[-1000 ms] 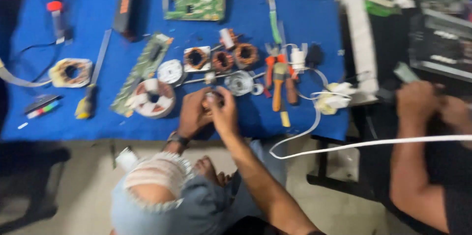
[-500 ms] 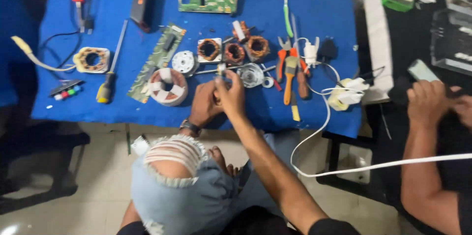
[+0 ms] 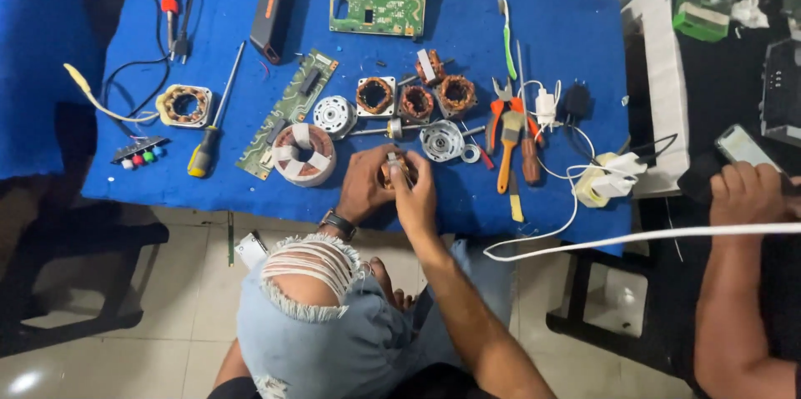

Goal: Sanding the internal surfaces of motor stators on a repair bench

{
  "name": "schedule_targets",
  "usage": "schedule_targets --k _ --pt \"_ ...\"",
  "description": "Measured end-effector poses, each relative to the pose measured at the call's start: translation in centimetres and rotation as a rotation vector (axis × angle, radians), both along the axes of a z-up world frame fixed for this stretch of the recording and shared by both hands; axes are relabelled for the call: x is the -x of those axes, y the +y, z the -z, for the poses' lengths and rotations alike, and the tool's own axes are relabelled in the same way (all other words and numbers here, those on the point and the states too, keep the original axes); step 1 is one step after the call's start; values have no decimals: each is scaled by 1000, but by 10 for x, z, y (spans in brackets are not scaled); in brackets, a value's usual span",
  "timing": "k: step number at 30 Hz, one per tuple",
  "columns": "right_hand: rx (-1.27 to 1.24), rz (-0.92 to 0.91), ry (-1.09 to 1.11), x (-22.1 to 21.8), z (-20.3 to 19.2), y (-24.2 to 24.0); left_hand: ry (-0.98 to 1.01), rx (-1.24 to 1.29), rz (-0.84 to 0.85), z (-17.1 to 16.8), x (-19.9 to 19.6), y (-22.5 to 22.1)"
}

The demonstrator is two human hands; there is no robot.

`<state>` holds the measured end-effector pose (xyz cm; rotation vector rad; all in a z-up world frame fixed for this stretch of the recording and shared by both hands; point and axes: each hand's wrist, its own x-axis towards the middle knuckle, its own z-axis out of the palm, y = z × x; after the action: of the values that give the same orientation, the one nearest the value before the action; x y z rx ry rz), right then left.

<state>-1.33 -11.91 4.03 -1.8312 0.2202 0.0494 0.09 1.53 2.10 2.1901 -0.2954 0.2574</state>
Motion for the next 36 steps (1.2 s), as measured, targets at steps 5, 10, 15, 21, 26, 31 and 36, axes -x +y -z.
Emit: schedule_targets --k 5,10,15,21,26,31,36 --pt "40 -9 -105 -38 19 11 36 -8 -6 6 1 0" --pt "14 -9 -27 -3 4 1 64 -1 3 6 -3 2" --pt "53 21 -120 -38 5 21 57 -2 -12 23 -6 1" --pt "47 43 -113 5 -10 4 65 19 8 1 -4 0" --pt "71 39 -153 -25 -1 21 11 26 -7 12 -3 -1" --pt "72 11 -104 -5 7 2 44 36 13 1 -5 2" --pt "60 -34 -137 -39 11 14 91 25 -1 25 -3 2"
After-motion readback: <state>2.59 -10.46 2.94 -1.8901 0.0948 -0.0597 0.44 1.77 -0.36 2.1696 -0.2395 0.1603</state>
